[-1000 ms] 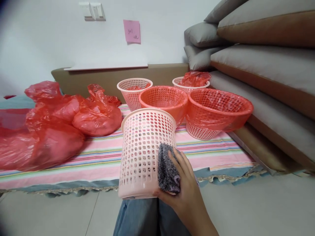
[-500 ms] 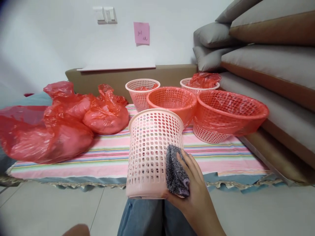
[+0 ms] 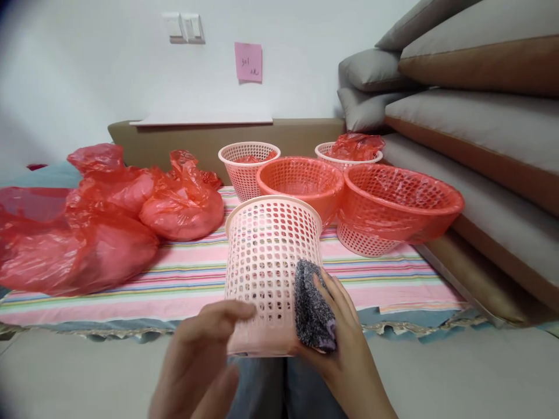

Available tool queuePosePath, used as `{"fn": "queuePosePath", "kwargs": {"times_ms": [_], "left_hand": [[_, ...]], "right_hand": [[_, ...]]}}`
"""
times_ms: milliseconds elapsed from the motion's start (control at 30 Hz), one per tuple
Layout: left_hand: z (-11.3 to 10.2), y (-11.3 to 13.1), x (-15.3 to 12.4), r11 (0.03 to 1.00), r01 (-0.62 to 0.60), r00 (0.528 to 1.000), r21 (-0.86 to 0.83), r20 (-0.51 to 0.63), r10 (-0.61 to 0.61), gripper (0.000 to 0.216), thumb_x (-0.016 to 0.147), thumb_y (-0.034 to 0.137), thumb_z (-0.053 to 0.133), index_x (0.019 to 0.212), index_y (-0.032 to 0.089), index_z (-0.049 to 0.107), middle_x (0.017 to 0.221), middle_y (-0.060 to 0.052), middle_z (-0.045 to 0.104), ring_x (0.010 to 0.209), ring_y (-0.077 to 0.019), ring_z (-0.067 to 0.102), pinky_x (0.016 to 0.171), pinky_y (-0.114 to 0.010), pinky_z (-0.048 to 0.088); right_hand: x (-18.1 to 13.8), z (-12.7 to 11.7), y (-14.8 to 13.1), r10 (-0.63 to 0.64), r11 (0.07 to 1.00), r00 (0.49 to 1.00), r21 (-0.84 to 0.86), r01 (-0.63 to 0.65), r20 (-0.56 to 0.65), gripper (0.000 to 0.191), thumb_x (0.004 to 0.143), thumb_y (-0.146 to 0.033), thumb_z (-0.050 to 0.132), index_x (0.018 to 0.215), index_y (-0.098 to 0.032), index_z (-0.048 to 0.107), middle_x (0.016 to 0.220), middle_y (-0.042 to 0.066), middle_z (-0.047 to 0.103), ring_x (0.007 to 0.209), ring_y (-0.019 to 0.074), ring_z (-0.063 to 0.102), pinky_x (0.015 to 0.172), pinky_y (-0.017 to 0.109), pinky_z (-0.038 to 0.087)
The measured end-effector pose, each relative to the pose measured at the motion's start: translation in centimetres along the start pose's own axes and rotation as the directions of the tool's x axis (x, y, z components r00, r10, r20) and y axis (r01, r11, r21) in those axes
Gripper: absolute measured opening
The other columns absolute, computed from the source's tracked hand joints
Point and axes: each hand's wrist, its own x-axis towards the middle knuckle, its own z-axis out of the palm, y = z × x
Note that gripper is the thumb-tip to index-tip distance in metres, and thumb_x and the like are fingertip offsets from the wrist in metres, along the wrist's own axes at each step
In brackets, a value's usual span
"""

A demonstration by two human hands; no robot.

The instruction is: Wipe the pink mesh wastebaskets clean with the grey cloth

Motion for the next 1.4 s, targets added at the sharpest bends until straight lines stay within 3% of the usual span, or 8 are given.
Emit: {"fn": "queuePosePath", "kwargs": {"times_ms": [267, 500, 700, 867, 1033, 1167, 1300, 1400], "left_hand": [[1.5, -8.0, -1.2, 0.981, 0.148, 0.988, 0.127, 0.03, -0.153, 0.057, 0.1, 0.037, 0.055, 0.154, 0.04, 0.038, 0.163, -0.004, 0.039, 0.151, -0.0296, 0.036, 0.122, -0.057, 0.032], [1.6, -8.7, -1.5, 0.982, 0.082, 0.996, 0.171, 0.017, -0.086, 0.057, 0.103, 0.035, 0.049, 0.156, 0.045, 0.032, 0.165, -0.002, 0.037, 0.151, -0.0271, 0.035, 0.122, -0.056, 0.031], [1.4, -9.1, -1.8, 0.964, -0.036, 0.993, 0.264, 0.116, 0.005, 0.06, 0.101, 0.033, 0.051, 0.157, 0.036, 0.031, 0.164, -0.008, 0.037, 0.152, -0.0299, 0.033, 0.12, -0.056, 0.036], [2.6, -7.9, -2.2, 0.945, -0.076, 0.995, 0.317, 0.09, 0.05, 0.059, 0.1, 0.035, 0.053, 0.155, 0.031, 0.034, 0.161, -0.011, 0.041, 0.151, -0.0321, 0.034, 0.119, -0.059, 0.034], [3.5, -7.1, -2.3, 0.956, -0.051, 0.999, 0.29, 0.022, 0.047, 0.053, 0.101, 0.038, 0.051, 0.152, 0.03, 0.04, 0.159, -0.012, 0.043, 0.15, -0.0316, 0.035, 0.121, -0.058, 0.032], [3.0, -8.0, -1.7, 0.969, -0.007, 1.0, 0.246, 0.015, 0.003, 0.051, 0.1, 0.039, 0.051, 0.15, 0.031, 0.042, 0.159, -0.01, 0.043, 0.149, -0.0308, 0.037, 0.121, -0.056, 0.033], [1.5, -9.7, -1.1, 0.977, 0.022, 0.999, 0.211, 0.028, -0.028, 0.052, 0.1, 0.041, 0.052, 0.15, 0.033, 0.042, 0.159, -0.009, 0.043, 0.146, -0.0306, 0.041, 0.12, -0.057, 0.034], [0.7, -10.6, -1.1, 0.981, 0.012, 0.992, 0.195, 0.118, -0.036, 0.055, 0.099, 0.039, 0.054, 0.152, 0.035, 0.038, 0.161, -0.009, 0.039, 0.148, -0.0307, 0.039, 0.118, -0.057, 0.036]], "right_hand": [[-0.2, -0.2, 1.1, 0.046, 0.988, 0.999, 0.148, -0.046, -0.001, 0.102, 0.077, -0.06, 0.079, 0.16, -0.031, 0.03, 0.163, 0.013, 0.038, 0.15, 0.0386, 0.037, 0.124, 0.064, 0.028], [-0.8, -1.7, -1.3, -0.075, 0.997, 0.996, 0.02, 0.074, 0.057, 0.059, 0.096, -0.045, 0.061, 0.152, -0.04, 0.043, 0.164, 0.004, 0.039, 0.154, 0.0341, 0.031, 0.12, 0.063, 0.035], [-0.1, -1.9, -4.7, -0.332, 0.921, 0.929, -0.155, 0.357, 0.165, 0.06, 0.097, -0.046, 0.059, 0.154, -0.039, 0.041, 0.158, 0.003, 0.048, 0.152, 0.0386, 0.032, 0.118, 0.076, 0.024], [3.4, -1.4, -3.3, 0.0, 1.0, 1.0, 0.02, 0.001, -0.018, 0.05, 0.096, -0.049, 0.06, 0.144, -0.037, 0.055, 0.156, 0.003, 0.051, 0.148, 0.034, 0.041, 0.12, 0.067, 0.031], [8.0, -1.2, -1.1, 0.223, 0.942, 0.97, 0.278, -0.188, -0.1, 0.058, 0.094, -0.056, 0.059, 0.141, -0.022, 0.059, 0.142, 0.012, 0.064, 0.132, 0.0294, 0.059, 0.116, 0.053, 0.043], [7.9, -1.0, -2.4, -0.022, 1.0, 1.0, 0.019, 0.022, -0.009, 0.052, 0.094, -0.052, 0.06, 0.142, -0.03, 0.059, 0.153, 0.008, 0.054, 0.145, 0.0337, 0.044, 0.12, 0.064, 0.031], [5.1, -0.6, -4.7, -0.242, 0.942, 0.947, -0.181, 0.282, 0.212, 0.05, 0.096, -0.044, 0.06, 0.146, -0.041, 0.051, 0.158, 0.001, 0.049, 0.152, 0.0385, 0.031, 0.116, 0.079, 0.021], [3.3, -0.5, -4.9, -0.281, 0.929, 0.949, -0.206, 0.307, 0.145, 0.054, 0.097, -0.041, 0.06, 0.149, -0.039, 0.046, 0.159, 0.001, 0.047, 0.154, 0.0366, 0.029, 0.118, 0.077, 0.023]]}}
